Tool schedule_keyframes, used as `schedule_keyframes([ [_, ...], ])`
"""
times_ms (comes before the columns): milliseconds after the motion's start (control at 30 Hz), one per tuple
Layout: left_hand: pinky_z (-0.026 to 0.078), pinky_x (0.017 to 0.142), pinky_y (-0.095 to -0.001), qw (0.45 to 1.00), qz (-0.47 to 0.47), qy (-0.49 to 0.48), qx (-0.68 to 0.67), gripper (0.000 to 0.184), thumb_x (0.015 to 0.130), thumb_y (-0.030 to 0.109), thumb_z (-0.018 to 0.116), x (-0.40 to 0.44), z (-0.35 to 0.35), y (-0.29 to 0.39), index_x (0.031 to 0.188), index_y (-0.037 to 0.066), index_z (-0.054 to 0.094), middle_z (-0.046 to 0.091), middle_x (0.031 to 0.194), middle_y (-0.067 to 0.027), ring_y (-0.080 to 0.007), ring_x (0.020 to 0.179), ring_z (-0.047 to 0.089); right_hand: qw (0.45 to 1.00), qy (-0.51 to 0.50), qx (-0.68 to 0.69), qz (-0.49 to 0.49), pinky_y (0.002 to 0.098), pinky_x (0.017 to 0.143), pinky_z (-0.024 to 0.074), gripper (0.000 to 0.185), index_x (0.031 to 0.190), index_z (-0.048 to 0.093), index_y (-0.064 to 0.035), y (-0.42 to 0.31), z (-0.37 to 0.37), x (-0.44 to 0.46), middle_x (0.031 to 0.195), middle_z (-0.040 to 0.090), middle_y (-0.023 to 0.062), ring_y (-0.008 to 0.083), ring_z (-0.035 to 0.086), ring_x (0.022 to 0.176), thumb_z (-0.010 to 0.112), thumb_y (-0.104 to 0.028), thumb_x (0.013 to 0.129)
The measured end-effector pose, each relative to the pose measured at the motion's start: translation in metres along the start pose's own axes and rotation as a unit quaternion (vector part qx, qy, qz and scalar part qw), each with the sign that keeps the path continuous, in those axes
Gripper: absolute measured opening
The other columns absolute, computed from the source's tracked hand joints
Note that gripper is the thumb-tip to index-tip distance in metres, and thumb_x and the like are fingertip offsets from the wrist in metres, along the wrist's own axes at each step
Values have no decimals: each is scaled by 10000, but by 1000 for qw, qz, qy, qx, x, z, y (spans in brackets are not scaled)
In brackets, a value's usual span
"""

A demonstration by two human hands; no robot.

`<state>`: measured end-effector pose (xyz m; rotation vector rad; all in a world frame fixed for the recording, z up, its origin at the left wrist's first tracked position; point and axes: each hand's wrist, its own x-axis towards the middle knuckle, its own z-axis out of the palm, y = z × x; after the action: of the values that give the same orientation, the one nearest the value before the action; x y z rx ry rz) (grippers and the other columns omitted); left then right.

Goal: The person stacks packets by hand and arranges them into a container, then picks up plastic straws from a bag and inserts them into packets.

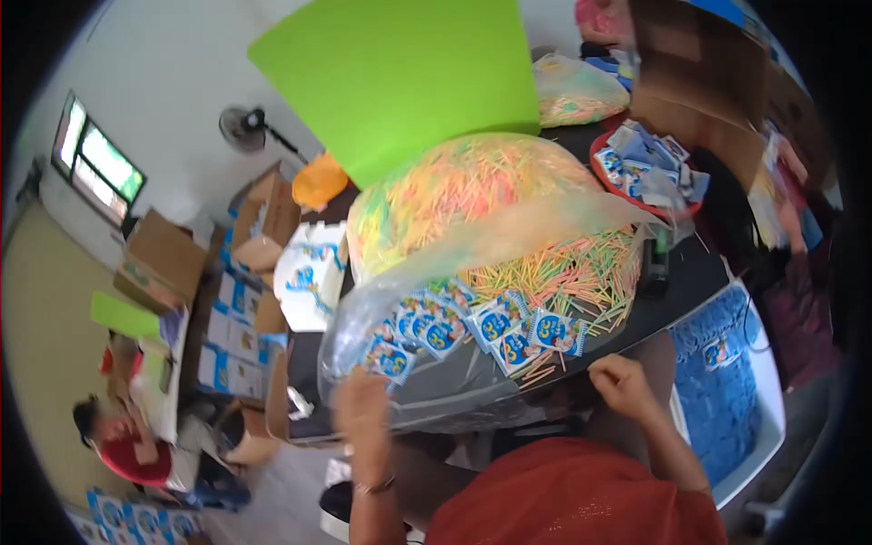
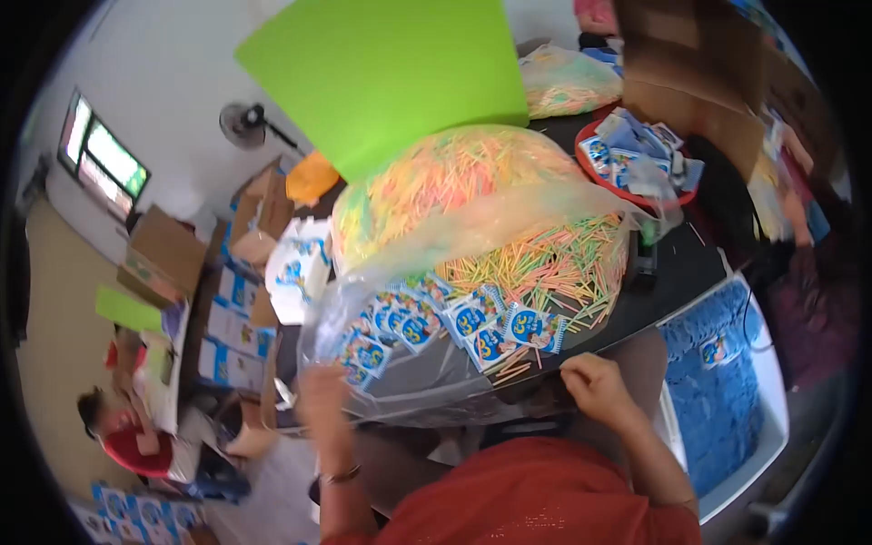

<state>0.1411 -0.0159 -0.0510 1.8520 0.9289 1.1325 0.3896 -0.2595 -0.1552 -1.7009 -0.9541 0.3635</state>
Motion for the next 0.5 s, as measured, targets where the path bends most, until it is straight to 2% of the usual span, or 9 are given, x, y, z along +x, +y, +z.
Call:
schedule_keyframes([
  [33,477,795,-349,979,74,-122,145,118,839,94,645,-17,15,-47,940,37,665,662,945,-123,-221,867,615,991,-14,-107,-84,308,606,481,32,840,616,-9,6,4,3,755,606,108,255,607,669,603,-21,814],
  [100,472,758,-317,920,243,-187,243,176,813,164,686,-33,31,-70,931,34,669,669,905,-143,-213,799,615,992,-67,-96,-47,344,642,480,82,850,619,-21,16,16,12,802,598,140,305,595,724,619,-2,770],
  [133,472,758,-317,926,217,-179,253,176,813,164,686,-37,32,-80,931,34,669,669,905,-143,-213,799,615,984,-40,-140,-99,355,674,477,100,855,619,-26,16,27,20,841,601,135,308,590,767,629,-2,759],
  [167,472,772,-356,975,46,-127,174,198,803,149,690,-39,32,-88,948,18,658,662,916,-156,-262,820,616,971,-11,-181,-155,366,705,474,119,861,619,-30,15,38,28,880,605,130,310,586,811,638,-1,748],
  [200,472,785,-394,987,-118,-63,85,221,793,134,694,-39,31,-100,965,3,647,654,928,-169,-312,841,617,963,-38,-186,-190,378,729,465,133,867,619,-35,16,52,38,914,601,125,315,575,844,649,-10,740],
  [233,448,836,-431,978,-68,-36,192,380,772,201,714,-34,25,-124,1053,-29,602,625,986,-197,-354,908,587,953,-60,-190,-228,390,753,456,147,873,620,-40,13,65,52,948,596,120,319,564,878,659,-19,733],
  [367,429,876,-447,936,-63,31,344,601,754,301,727,-8,9,-157,1174,-65,501,580,1055,-236,-377,1007,550,930,-174,-129,-297,405,743,452,150,877,608,-28,-12,130,94,953,584,118,317,564,865,672,-55,744],
  [433,440,873,-444,915,-171,41,364,793,721,380,738,14,2,-162,1264,-90,401,541,1096,-276,-397,1049,531,917,-174,-160,-323,409,730,450,138,876,613,-27,-22,163,117,948,583,119,313,563,859,667,-67,755],
  [500,441,874,-448,906,-183,73,375,865,685,413,760,26,-4,-169,1285,-79,378,565,1070,-260,-394,1047,538,919,-220,-155,-287,418,721,463,127,890,612,-23,-29,194,130,899,595,128,332,576,834,645,-77,780],
])
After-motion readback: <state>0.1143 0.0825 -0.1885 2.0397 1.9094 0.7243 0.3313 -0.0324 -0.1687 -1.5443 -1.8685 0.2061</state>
